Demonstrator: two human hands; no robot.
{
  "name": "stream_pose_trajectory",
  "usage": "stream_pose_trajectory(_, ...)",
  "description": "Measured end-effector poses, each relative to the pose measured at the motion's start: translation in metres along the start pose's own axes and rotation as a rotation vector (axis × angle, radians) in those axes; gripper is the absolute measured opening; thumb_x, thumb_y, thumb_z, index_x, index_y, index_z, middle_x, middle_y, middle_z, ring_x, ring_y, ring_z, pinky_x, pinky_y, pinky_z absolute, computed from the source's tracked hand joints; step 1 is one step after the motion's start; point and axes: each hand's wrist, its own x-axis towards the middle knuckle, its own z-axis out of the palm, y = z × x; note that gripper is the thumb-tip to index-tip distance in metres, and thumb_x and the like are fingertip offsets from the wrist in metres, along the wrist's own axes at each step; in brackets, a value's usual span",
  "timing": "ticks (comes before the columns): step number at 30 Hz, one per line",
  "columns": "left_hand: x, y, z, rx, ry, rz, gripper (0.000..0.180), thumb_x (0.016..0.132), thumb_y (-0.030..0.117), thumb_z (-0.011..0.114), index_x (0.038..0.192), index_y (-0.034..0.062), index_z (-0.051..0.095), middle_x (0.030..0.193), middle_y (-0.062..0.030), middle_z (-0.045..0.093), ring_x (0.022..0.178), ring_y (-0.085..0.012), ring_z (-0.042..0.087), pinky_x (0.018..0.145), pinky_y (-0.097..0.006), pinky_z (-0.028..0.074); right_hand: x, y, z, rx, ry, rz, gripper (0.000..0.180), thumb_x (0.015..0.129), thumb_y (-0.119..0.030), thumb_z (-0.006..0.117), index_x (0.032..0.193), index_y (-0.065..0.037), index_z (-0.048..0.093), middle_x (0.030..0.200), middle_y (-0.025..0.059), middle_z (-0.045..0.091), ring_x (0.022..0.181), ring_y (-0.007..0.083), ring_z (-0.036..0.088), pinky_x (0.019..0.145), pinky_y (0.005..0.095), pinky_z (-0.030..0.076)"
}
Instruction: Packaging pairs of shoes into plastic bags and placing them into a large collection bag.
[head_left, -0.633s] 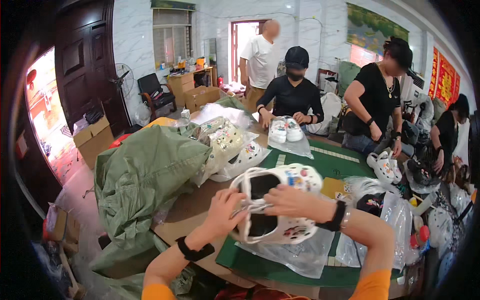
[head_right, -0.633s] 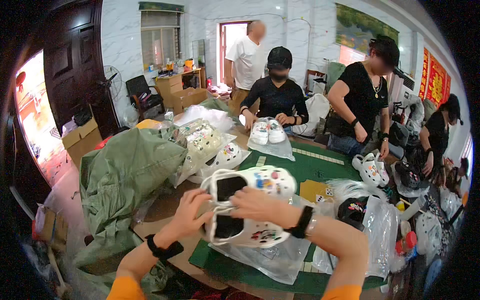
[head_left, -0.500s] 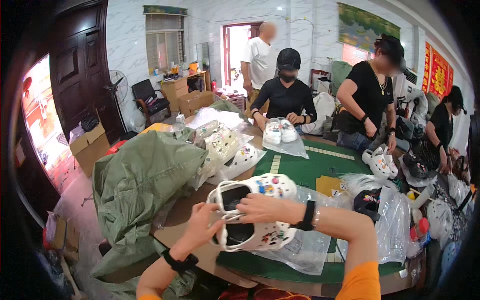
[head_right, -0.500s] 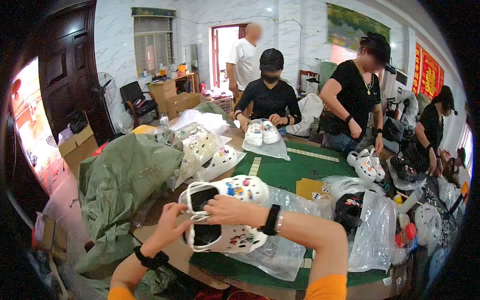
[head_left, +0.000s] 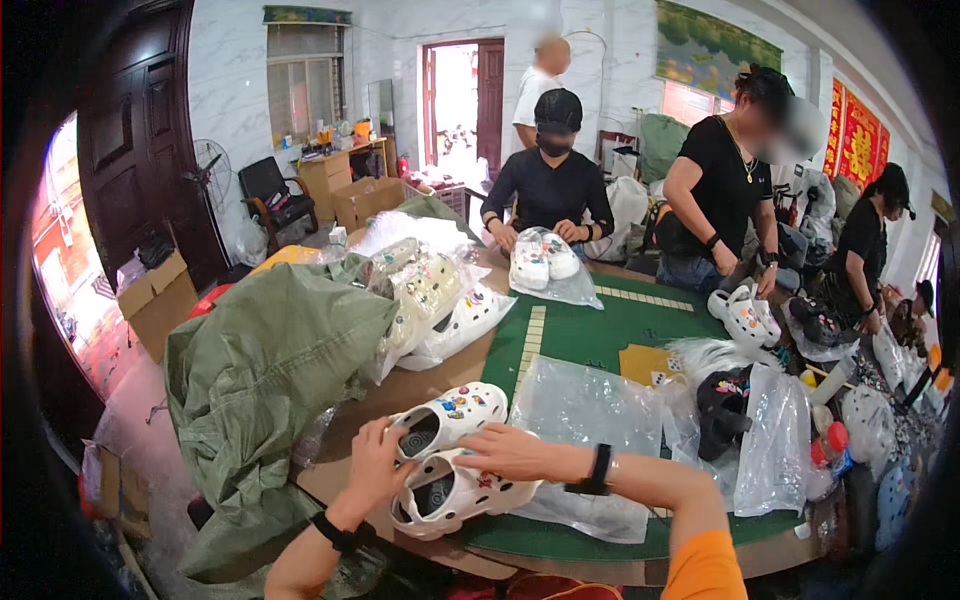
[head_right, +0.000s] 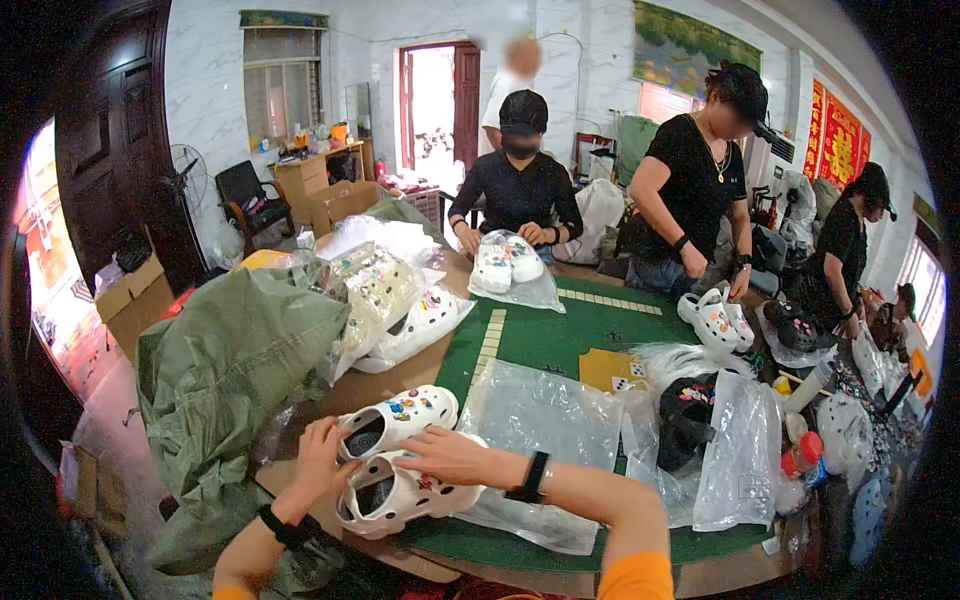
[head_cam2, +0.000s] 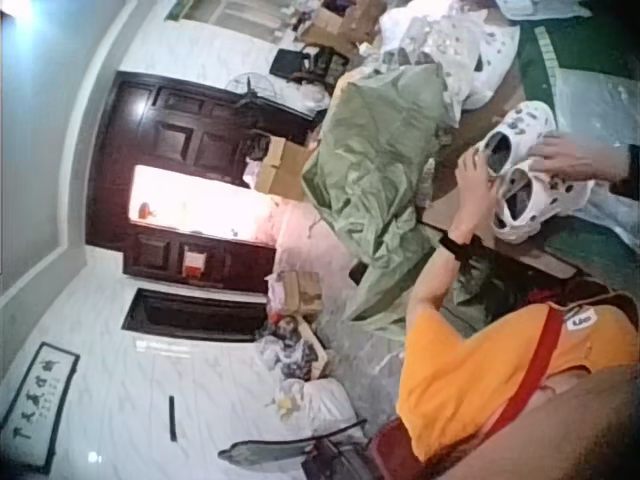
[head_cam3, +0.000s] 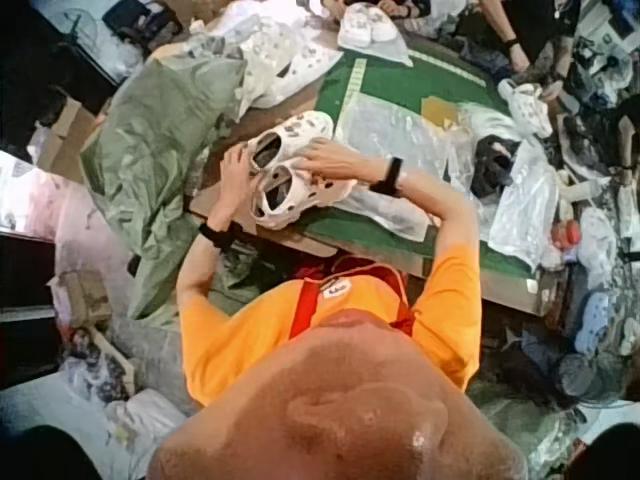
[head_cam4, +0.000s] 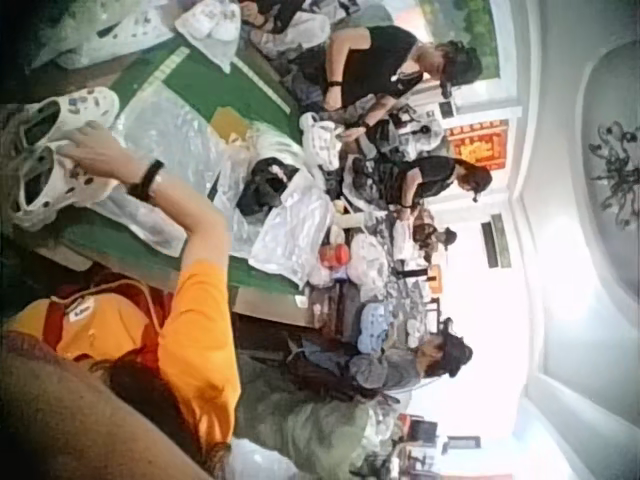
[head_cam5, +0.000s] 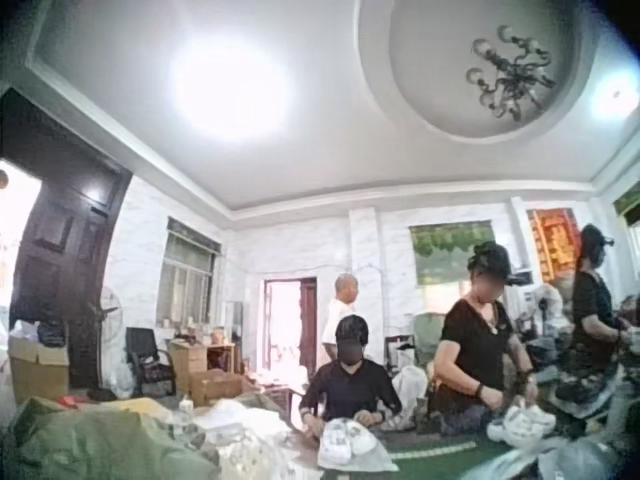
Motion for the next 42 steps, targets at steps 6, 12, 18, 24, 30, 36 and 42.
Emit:
stream_pose_trajectory(6,0.016,-0.009,0.035,0.209,-0.47,0.16,0.043,0.069,0.033,0.065,0.097,0.0043,0.051,0.091,-0.013,0.06,0.093,-0.0313,0.055,0.092,-0.047,0.029,-0.131,-0.047,-0.011,0.215,-0.207,0.393,0.046,0.082,-0.022,0.054,0.126,-0.014,0.041,0.125,0.0159,0.044,0.111,0.0306,0.047,0.089,0.0402,0.04)
stream_pose_trajectory(12,0.033,-0.012,0.047,0.151,-0.529,0.071,0.029,0.072,0.028,0.061,0.085,0.0035,0.051,0.071,-0.016,0.063,0.071,-0.0348,0.061,0.078,-0.051,0.037,-0.211,-0.108,-0.001,0.298,-0.214,0.596,0.065,0.072,-0.043,0.066,0.126,-0.014,0.042,0.124,0.0165,0.044,0.112,0.0333,0.045,0.09,0.0476,0.035)
stream_pose_trajectory(18,0.034,-0.011,0.046,0.164,-0.318,0.11,0.015,0.072,0.018,0.058,0.075,0.0042,0.051,0.068,-0.0178,0.06,0.067,-0.0379,0.059,0.063,-0.048,0.045,-0.218,-0.114,0.006,0.183,0.005,0.712,0.044,0.071,-0.015,0.064,0.113,-0.012,0.052,0.111,0.0143,0.053,0.099,0.0338,0.052,0.082,0.0415,0.042)
stream_pose_trajectory(24,0.018,-0.012,0.031,0.264,-0.383,-0.022,0.017,0.074,0.018,0.058,0.077,0.0034,0.051,0.071,-0.0176,0.061,0.069,-0.0367,0.059,0.062,-0.048,0.044,-0.221,-0.122,0.007,0.13,-0.046,0.779,0.035,0.07,-0.001,0.055,0.104,-0.011,0.054,0.113,0.0129,0.055,0.098,0.0311,0.054,0.081,0.0412,0.043)
stream_pose_trajectory(30,0.012,-0.011,0.018,0.202,-0.517,-0.038,0.032,0.081,0.035,0.057,0.084,0.0043,0.051,0.072,-0.0168,0.062,0.071,-0.0362,0.059,0.063,-0.047,0.044,-0.225,-0.126,0.002,0.087,0.011,0.706,0.023,0.068,-0.002,0.053,0.091,-0.007,0.054,0.112,0.0099,0.056,0.095,0.0277,0.056,0.077,0.039,0.044)
stream_pose_trajectory(36,0.007,-0.016,-0.009,0.163,-0.634,-0.008,0.038,0.081,0.041,0.057,0.081,0.0035,0.055,0.071,-0.0175,0.061,0.072,-0.0361,0.06,0.065,-0.045,0.045,-0.216,-0.137,0.001,-0.074,-0.024,0.947,0.027,0.069,-0.005,0.061,0.094,-0.012,0.06,0.118,0.0122,0.051,0.097,0.0297,0.052,0.077,0.0402,0.041)
stream_pose_trajectory(42,0.007,-0.017,0.002,0.196,-0.624,-0.09,0.038,0.078,0.041,0.06,0.079,0.0021,0.058,0.074,-0.0185,0.062,0.073,-0.0361,0.06,0.066,-0.045,0.046,-0.21,-0.152,-0.006,-0.172,-0.207,1.141,0.04,0.073,-0.018,0.063,0.113,-0.019,0.056,0.12,0.0141,0.048,0.094,0.0324,0.053,0.077,0.0408,0.043)
